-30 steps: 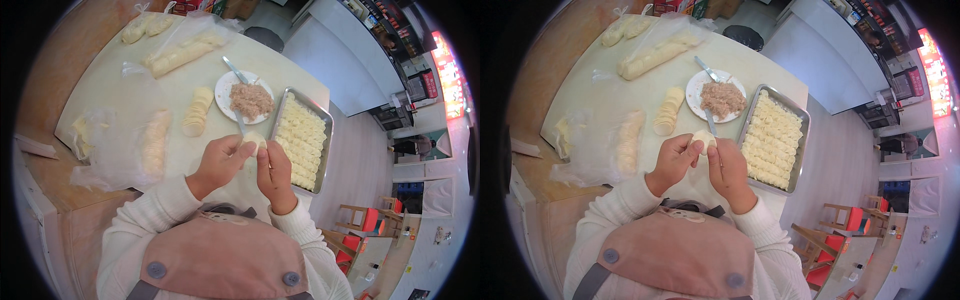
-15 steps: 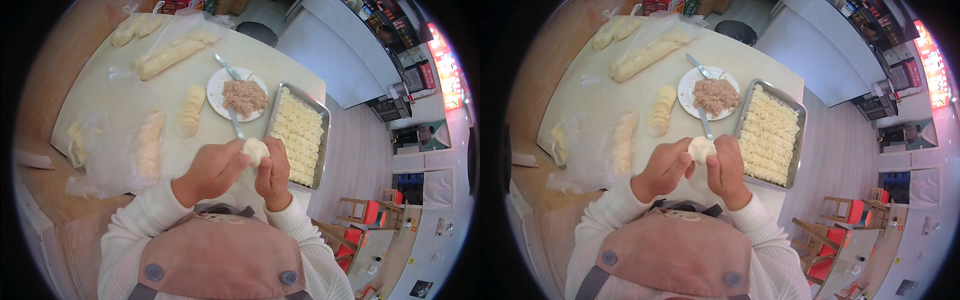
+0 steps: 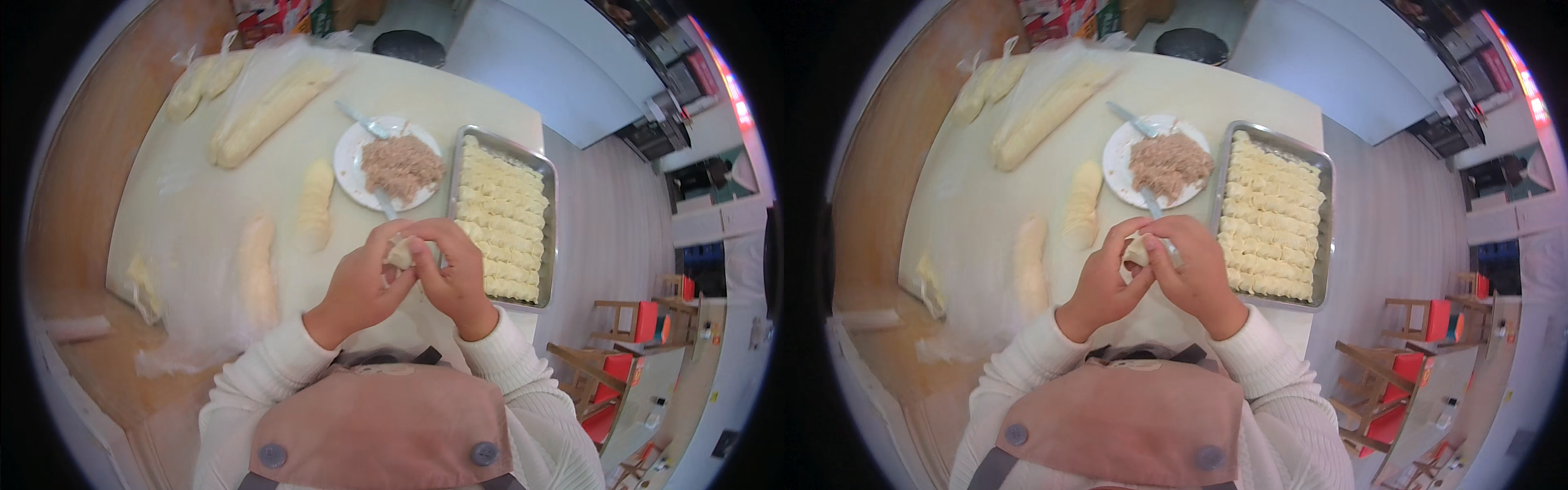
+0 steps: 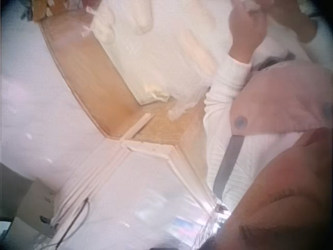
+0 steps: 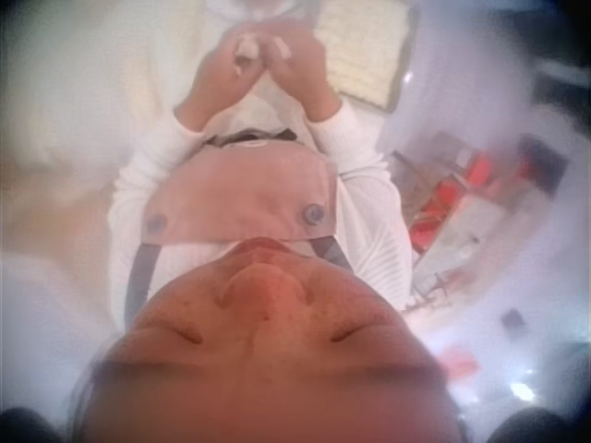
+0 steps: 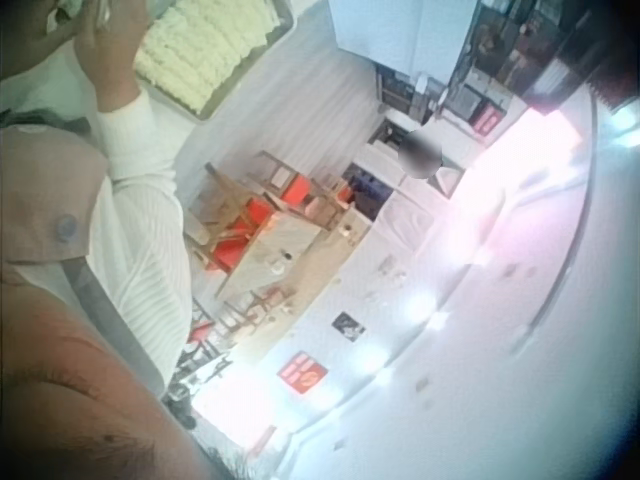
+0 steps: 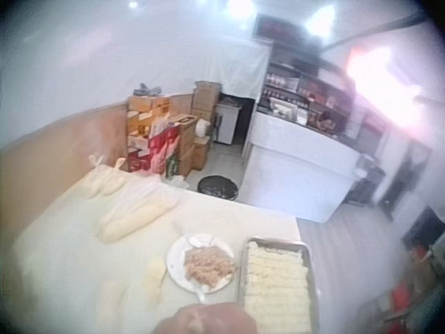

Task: The person repeatedly scoops filling onto round dough wrappers, folds and pleats them into dumplings, and places them in a metal tray. The person then moves the tray and retrieves an empty tray from a cabinet.

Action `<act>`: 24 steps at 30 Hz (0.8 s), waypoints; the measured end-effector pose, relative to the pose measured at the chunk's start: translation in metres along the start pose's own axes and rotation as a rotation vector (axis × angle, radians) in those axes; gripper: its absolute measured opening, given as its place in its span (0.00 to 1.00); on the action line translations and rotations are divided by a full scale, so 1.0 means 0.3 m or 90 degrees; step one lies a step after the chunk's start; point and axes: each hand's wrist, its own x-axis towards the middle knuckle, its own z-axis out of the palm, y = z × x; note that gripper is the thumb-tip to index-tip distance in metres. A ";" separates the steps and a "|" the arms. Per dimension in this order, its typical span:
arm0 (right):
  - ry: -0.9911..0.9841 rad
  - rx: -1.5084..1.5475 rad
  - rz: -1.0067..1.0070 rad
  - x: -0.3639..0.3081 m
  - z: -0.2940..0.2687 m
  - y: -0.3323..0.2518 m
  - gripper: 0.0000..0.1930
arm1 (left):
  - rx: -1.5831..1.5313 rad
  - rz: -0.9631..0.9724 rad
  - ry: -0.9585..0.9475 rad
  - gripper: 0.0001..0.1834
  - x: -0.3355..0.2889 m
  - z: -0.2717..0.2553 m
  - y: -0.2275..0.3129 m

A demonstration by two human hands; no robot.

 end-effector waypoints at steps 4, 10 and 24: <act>-0.065 0.085 0.229 0.009 -0.018 0.157 0.10 | 0.108 -0.073 -0.063 0.29 0.031 -0.011 -0.136; 0.083 -0.260 0.310 0.194 -0.263 0.664 0.16 | 0.512 -0.137 -0.011 0.12 -0.059 -0.161 -0.346; 0.060 -0.423 0.254 0.325 -0.312 1.067 0.15 | 0.551 -0.077 0.134 0.11 -0.103 -0.198 -0.513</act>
